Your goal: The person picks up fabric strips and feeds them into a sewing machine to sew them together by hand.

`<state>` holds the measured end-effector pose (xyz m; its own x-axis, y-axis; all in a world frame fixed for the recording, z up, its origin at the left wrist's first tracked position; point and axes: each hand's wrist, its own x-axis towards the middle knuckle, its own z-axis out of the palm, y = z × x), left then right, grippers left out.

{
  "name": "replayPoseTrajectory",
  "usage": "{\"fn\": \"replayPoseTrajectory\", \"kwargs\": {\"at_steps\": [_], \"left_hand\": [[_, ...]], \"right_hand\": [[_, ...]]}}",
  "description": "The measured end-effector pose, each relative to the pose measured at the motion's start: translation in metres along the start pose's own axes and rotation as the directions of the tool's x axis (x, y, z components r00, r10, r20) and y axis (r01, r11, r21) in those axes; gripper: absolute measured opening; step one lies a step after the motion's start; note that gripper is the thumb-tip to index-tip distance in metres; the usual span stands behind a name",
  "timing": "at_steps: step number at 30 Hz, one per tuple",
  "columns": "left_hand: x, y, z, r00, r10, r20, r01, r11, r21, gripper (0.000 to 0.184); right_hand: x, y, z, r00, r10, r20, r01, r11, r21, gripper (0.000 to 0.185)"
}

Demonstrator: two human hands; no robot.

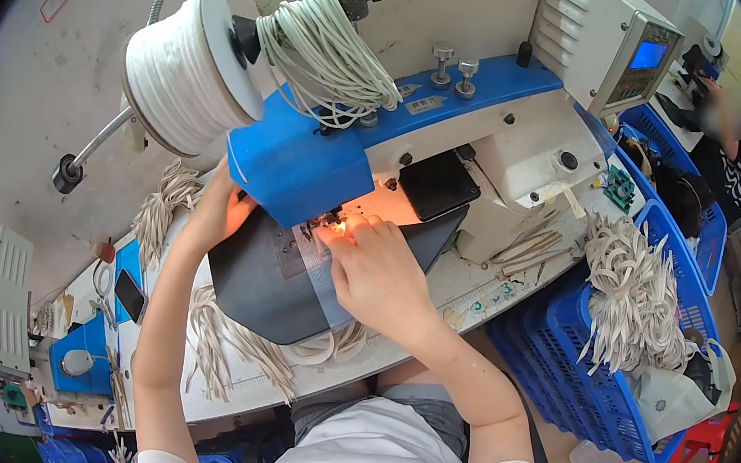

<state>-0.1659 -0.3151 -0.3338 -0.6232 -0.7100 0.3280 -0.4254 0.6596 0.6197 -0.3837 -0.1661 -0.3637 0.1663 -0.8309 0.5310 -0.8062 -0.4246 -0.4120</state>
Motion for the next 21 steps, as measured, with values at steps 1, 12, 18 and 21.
{"fn": "replayPoseTrajectory", "kwargs": {"at_steps": [1, 12, 18, 21], "left_hand": [[-0.007, 0.002, -0.003, 0.992, 0.118, -0.049, -0.109, 0.982, 0.153, 0.016], [-0.078, 0.080, -0.016, 0.961, 0.264, 0.088, -0.272, 0.829, 0.488, 0.019], [-0.161, 0.070, -0.078, 0.956, -0.045, -0.288, 0.114, 0.968, 0.224, 0.041], [-0.211, 0.084, -0.099, 0.854, -0.476, -0.209, 0.330, 0.807, -0.490, 0.027]], "right_hand": [[-0.001, 0.001, 0.000, 1.000, 0.019, 0.003, -0.019, 1.000, 0.020, 0.029], [-0.011, -0.034, -0.009, 0.996, -0.089, -0.016, 0.089, 0.931, 0.355, 0.013], [-0.052, -0.023, -0.063, 0.982, 0.165, -0.096, -0.061, 0.745, 0.664, 0.012], [-0.082, -0.011, -0.060, 0.951, 0.307, 0.035, -0.195, 0.510, 0.838, 0.018]]}}
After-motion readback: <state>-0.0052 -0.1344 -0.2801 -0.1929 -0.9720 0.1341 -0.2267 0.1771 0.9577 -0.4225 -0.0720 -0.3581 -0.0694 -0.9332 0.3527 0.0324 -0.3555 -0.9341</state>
